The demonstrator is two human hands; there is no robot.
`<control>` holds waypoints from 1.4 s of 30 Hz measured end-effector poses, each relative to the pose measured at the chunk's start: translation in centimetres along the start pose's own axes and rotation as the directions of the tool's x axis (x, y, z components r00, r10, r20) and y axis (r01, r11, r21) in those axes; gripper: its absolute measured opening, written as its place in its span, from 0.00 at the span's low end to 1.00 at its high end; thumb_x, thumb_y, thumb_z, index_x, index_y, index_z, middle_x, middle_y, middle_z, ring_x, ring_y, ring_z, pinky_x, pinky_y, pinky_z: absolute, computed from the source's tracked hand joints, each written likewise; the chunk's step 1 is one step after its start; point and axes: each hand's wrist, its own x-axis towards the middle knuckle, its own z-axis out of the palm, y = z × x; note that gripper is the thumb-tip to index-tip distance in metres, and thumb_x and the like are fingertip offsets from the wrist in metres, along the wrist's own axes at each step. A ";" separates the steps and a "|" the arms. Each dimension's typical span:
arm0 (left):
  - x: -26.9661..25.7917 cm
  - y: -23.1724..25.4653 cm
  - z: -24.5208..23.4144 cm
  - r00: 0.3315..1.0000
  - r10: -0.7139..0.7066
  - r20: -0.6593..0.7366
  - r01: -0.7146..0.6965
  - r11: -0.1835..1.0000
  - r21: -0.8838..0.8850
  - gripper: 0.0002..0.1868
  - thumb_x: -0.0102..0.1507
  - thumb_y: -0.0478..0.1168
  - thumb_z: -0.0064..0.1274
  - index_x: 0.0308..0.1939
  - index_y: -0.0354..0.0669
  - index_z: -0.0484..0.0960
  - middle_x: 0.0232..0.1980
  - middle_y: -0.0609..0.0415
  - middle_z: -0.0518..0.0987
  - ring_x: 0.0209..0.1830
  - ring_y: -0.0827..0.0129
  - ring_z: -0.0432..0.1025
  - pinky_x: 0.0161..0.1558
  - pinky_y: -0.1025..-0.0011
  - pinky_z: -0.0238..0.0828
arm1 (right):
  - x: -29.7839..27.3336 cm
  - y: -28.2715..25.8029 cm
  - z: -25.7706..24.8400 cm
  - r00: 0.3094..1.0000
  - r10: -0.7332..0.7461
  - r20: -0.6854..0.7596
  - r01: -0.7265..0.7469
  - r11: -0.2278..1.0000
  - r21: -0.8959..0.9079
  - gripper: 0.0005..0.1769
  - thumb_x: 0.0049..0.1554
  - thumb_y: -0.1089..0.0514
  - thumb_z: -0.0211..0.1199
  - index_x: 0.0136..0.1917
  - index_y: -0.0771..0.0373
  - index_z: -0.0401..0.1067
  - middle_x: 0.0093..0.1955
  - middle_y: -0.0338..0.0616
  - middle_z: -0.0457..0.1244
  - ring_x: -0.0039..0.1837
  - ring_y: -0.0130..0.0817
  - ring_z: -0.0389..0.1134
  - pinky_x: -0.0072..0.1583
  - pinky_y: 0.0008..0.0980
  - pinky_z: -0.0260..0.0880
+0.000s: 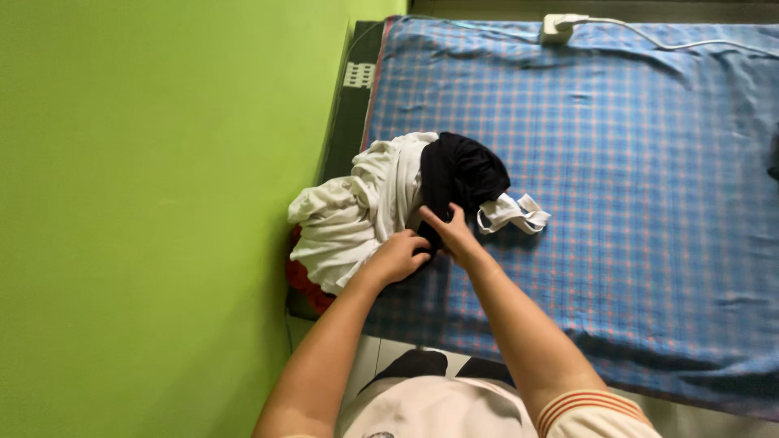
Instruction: The person irons a brown patterned sweater, a black skirt, and a white tank top on a blue checkered ironing board. They smooth each garment, apply the iron, fold the items, and place them on a nearby stack.
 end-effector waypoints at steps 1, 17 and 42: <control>0.1 0.0 0.1 0.996 0.071 0.048 -0.069 0.997 -0.045 0.13 0.61 0.43 0.59 0.45 0.40 0.86 0.48 0.42 0.81 0.52 0.47 0.74 0.56 0.57 0.70 | 0.6 0.5 -0.2 0.992 -0.126 0.001 0.126 0.991 -0.052 0.50 0.46 0.44 0.78 0.72 0.59 0.53 0.51 0.42 0.64 0.50 0.32 0.66 0.46 0.34 0.70; 6.9 -7.7 -4.2 0.824 -0.411 -0.390 0.490 0.863 0.126 0.15 0.68 0.45 0.50 0.51 0.38 0.78 0.56 0.35 0.76 0.57 0.39 0.72 0.57 0.46 0.70 | -6.5 -13.7 -11.6 0.842 -0.526 -0.122 0.538 0.833 0.125 0.15 0.55 0.63 0.60 0.56 0.66 0.74 0.47 0.39 0.67 0.47 0.26 0.68 0.50 0.26 0.71; 7.8 11.7 -34.1 0.884 -0.001 -0.468 -0.467 0.062 -0.882 0.12 0.71 0.39 0.42 0.55 0.37 0.73 0.53 0.43 0.80 0.55 0.54 0.76 0.63 0.51 0.75 | -3.3 -11.2 -0.3 0.865 -0.502 0.022 0.488 0.829 -0.273 0.25 0.49 0.57 0.66 0.59 0.67 0.72 0.49 0.47 0.69 0.50 0.35 0.70 0.52 0.36 0.72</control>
